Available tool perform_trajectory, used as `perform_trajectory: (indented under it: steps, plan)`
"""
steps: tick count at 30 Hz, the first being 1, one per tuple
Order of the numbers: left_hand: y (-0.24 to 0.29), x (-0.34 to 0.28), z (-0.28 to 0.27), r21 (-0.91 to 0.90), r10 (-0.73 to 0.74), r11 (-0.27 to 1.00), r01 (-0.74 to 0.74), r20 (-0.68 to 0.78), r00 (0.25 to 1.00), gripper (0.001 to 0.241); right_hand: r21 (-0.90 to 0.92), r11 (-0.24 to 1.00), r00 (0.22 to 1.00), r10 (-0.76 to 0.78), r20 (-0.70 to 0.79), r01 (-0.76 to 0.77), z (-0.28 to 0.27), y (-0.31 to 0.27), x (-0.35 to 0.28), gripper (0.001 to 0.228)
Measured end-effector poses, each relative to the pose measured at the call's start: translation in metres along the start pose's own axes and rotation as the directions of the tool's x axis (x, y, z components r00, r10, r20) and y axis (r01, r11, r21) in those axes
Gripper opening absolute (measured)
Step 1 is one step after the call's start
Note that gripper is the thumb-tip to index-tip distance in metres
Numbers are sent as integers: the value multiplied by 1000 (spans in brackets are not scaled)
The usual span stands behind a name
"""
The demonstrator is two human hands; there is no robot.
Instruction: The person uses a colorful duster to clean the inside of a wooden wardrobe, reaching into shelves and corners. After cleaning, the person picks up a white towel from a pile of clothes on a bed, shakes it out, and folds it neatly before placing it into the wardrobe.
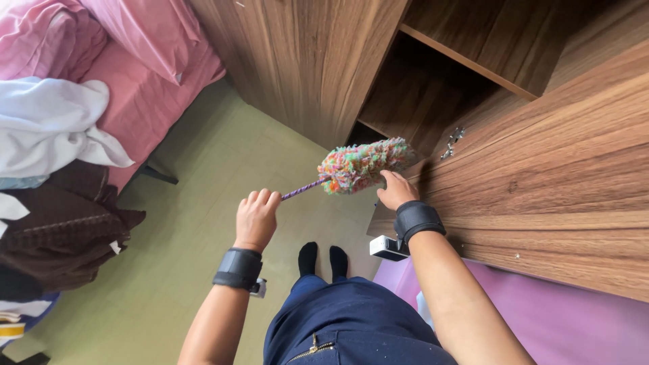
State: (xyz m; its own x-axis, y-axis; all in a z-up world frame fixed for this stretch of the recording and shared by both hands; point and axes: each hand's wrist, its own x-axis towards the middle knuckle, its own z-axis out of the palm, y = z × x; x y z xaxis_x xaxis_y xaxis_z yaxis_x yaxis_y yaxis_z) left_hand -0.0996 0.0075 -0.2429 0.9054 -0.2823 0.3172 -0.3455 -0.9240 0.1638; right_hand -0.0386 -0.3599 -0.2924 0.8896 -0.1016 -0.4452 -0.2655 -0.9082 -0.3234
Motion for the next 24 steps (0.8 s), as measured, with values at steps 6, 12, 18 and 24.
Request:
perform_trajectory:
  steps: [6,12,18,24]
  plan:
    - [23,27,53,-93,-26,995,30,40,999,10,115,990,994,-75,-80,84,23,32,16,64]
    - [45,33,110,-155,-114,971,182,367,923,21,134,990,997,-29,-72,38,15,30,6,63]
    - [48,60,106,-278,93,960,5,340,936,16,110,994,1000,-3,-30,7,6,18,-6,63]
    - [53,87,136,-205,-113,960,192,344,932,19,76,994,996,81,24,-83,-3,7,-19,66]
